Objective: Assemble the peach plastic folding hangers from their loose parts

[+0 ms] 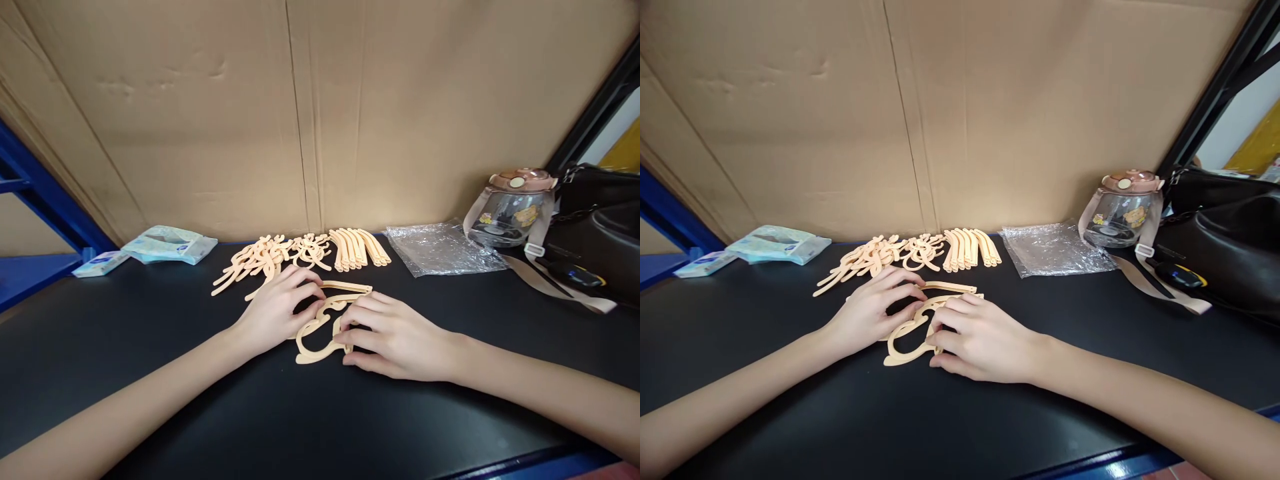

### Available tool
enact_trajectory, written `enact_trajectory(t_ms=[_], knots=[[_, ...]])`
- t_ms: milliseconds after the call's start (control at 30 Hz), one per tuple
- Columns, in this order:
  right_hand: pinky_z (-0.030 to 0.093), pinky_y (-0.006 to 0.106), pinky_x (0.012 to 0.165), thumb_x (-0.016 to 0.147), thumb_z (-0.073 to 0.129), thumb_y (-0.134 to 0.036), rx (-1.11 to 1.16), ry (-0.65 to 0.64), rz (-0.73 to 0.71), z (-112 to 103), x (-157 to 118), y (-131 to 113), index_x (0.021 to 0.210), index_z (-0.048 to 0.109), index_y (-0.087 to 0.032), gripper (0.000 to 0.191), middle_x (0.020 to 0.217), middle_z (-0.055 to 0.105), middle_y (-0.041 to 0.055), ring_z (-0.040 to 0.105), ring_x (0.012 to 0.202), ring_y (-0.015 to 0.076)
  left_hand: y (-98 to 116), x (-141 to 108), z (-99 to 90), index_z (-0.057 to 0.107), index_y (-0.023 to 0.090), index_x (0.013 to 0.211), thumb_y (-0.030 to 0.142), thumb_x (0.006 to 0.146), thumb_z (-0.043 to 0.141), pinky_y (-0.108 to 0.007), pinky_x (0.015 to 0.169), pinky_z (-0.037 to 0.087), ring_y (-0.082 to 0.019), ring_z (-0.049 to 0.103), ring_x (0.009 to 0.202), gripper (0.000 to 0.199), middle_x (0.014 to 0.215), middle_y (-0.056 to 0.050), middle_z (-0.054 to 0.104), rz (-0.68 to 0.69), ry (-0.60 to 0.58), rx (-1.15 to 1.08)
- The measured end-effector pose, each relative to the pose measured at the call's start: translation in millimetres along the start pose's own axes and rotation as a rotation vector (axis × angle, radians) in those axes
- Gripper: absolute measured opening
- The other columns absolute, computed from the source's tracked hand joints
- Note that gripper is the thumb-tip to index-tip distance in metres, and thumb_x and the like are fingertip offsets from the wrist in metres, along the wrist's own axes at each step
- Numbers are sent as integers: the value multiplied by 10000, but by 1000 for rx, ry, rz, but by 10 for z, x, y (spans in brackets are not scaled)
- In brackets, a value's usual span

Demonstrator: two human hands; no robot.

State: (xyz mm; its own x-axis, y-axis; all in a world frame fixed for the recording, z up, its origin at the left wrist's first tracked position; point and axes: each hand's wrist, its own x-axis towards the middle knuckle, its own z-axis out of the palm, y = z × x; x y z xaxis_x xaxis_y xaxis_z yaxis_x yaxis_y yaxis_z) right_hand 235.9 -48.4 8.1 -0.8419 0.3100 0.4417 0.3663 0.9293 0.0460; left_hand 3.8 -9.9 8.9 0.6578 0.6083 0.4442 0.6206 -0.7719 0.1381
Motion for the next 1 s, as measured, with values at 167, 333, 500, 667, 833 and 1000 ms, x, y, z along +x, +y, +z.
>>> enact_trajectory(t_ms=[167,333,500,667,833,1000], knots=[[453,308,784,928,496,-169,-134,16,-67,-39,8,5,905,649,-136,158,911,661,59,565,868,179,16,2,-7,680,220,858,376,910,560,-356,878,446,-221,546,1014,204,1056,-34,635,-15,6,-2],[457,319,710,960,396,-138,-185,84,2,-84,-19,103,902,603,-135,215,905,654,92,557,809,187,21,-7,-4,690,228,840,416,854,636,-381,878,437,-234,543,1026,196,1074,-33,640,-8,1,-29],[451,314,721,978,334,-151,29,261,284,-103,-79,253,891,534,-181,220,859,605,75,547,805,185,-7,-8,14,650,207,845,272,917,544,-329,811,449,-192,575,896,143,911,-18,673,-49,43,-46],[375,280,644,930,478,-274,682,457,772,-65,-99,373,913,553,-214,97,777,521,-5,456,671,130,-22,-12,14,623,194,879,301,917,550,-310,732,438,-186,576,792,134,829,-11,666,-87,63,-12],[190,241,449,878,492,-369,1066,404,946,-50,-104,442,865,544,-192,185,553,300,-85,213,469,84,-14,-11,28,667,223,937,269,914,556,-336,772,429,-211,567,857,122,888,-7,695,-58,2,30],[98,244,440,861,533,-446,1237,334,1025,-93,-104,399,871,559,-183,265,533,237,-104,120,469,73,42,-24,28,629,207,976,297,976,449,-349,800,446,-208,564,873,201,925,-24,675,-88,29,24]])
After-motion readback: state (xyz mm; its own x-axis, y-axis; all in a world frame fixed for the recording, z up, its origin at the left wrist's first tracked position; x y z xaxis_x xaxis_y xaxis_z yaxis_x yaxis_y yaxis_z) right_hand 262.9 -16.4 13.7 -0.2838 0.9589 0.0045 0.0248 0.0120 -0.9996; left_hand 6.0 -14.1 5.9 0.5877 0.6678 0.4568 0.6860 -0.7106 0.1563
